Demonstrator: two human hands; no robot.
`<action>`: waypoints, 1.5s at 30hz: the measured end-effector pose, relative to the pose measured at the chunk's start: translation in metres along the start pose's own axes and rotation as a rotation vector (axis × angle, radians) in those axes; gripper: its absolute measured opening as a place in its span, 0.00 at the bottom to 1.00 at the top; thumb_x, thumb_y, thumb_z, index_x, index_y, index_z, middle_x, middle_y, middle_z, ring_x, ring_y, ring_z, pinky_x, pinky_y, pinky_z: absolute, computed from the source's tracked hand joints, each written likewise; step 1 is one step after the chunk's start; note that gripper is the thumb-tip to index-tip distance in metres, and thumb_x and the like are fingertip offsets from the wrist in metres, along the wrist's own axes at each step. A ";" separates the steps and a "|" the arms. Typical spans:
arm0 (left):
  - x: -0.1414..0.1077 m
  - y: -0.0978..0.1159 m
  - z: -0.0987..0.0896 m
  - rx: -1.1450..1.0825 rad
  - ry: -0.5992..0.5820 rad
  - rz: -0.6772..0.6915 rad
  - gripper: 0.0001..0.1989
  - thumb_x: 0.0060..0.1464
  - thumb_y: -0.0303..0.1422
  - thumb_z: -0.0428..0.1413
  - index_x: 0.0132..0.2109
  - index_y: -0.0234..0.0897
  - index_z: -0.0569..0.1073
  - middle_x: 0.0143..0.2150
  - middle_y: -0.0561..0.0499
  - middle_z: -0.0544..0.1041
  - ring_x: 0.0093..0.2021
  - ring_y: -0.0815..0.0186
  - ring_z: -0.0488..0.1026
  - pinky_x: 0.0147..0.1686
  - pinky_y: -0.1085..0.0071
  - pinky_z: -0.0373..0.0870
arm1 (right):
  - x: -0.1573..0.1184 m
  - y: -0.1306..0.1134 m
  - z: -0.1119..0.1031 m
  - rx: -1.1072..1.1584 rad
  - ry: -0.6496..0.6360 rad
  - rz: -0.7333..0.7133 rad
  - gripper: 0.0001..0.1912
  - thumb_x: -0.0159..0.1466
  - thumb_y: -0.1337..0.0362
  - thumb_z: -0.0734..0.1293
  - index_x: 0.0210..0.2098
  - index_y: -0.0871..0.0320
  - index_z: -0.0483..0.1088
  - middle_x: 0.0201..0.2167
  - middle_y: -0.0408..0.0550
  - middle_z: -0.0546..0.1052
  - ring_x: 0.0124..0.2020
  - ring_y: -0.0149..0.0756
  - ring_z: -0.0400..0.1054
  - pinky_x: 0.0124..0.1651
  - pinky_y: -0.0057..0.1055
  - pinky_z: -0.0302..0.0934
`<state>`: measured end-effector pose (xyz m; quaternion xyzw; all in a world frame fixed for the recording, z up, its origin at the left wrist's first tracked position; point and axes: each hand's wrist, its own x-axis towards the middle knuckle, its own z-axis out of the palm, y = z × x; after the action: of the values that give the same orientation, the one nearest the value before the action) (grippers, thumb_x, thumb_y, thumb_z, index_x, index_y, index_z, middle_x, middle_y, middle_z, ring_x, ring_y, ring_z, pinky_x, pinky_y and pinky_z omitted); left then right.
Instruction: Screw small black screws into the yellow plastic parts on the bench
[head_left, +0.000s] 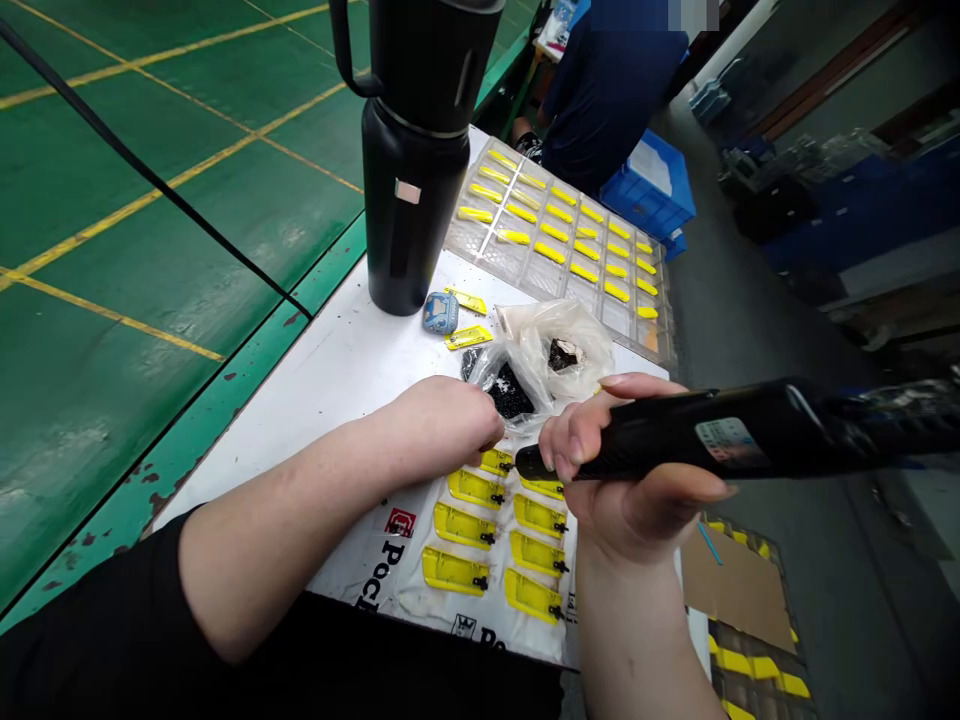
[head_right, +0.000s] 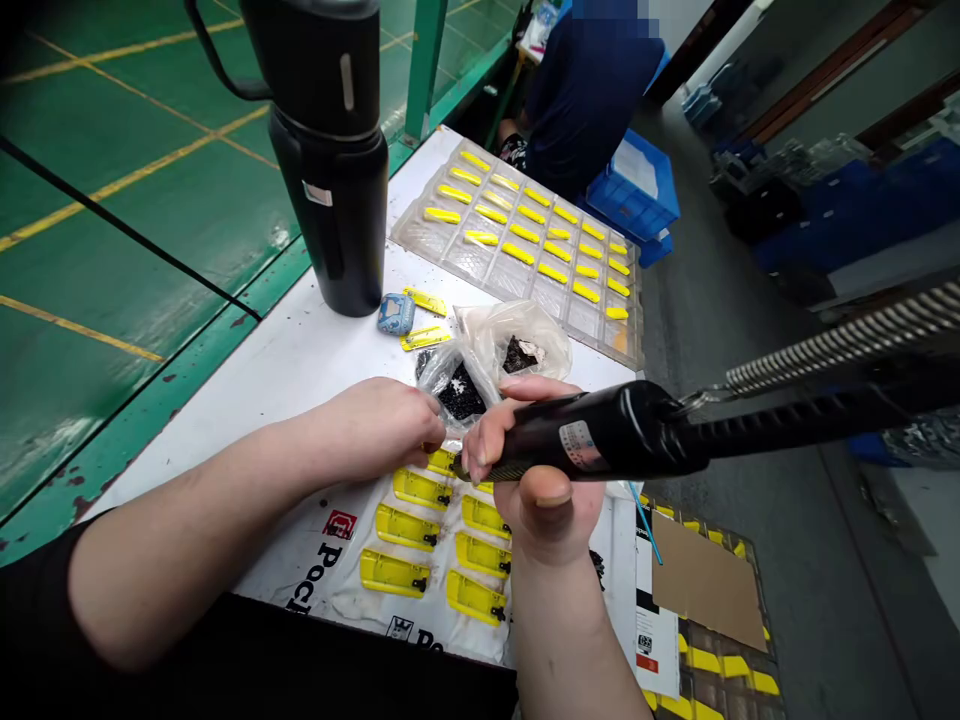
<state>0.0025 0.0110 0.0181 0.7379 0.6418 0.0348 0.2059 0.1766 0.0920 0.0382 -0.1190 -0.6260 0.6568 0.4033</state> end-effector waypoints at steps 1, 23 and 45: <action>0.000 0.000 0.000 -0.004 -0.002 -0.004 0.04 0.62 0.35 0.66 0.44 0.44 0.86 0.40 0.51 0.83 0.39 0.60 0.77 0.30 0.65 0.51 | 0.000 0.001 0.000 0.001 -0.008 0.007 0.32 0.64 0.32 0.79 0.52 0.50 0.77 0.25 0.39 0.73 0.19 0.32 0.63 0.26 0.32 0.65; -0.001 0.003 0.002 -0.049 0.033 0.009 0.05 0.64 0.31 0.63 0.42 0.42 0.85 0.38 0.50 0.82 0.37 0.60 0.76 0.35 0.65 0.61 | 0.000 0.009 -0.001 0.043 -0.078 0.025 0.29 0.65 0.38 0.81 0.54 0.50 0.78 0.26 0.40 0.74 0.21 0.33 0.65 0.27 0.31 0.65; 0.001 0.003 0.002 -0.014 0.005 -0.035 0.06 0.62 0.37 0.69 0.39 0.40 0.83 0.40 0.50 0.84 0.40 0.57 0.80 0.31 0.65 0.60 | -0.003 0.009 -0.007 0.110 -0.105 -0.041 0.11 0.66 0.55 0.81 0.42 0.51 0.80 0.21 0.39 0.69 0.19 0.32 0.62 0.22 0.30 0.62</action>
<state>0.0065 0.0116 0.0176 0.7250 0.6548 0.0375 0.2102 0.1793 0.0964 0.0273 -0.0493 -0.6114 0.6872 0.3892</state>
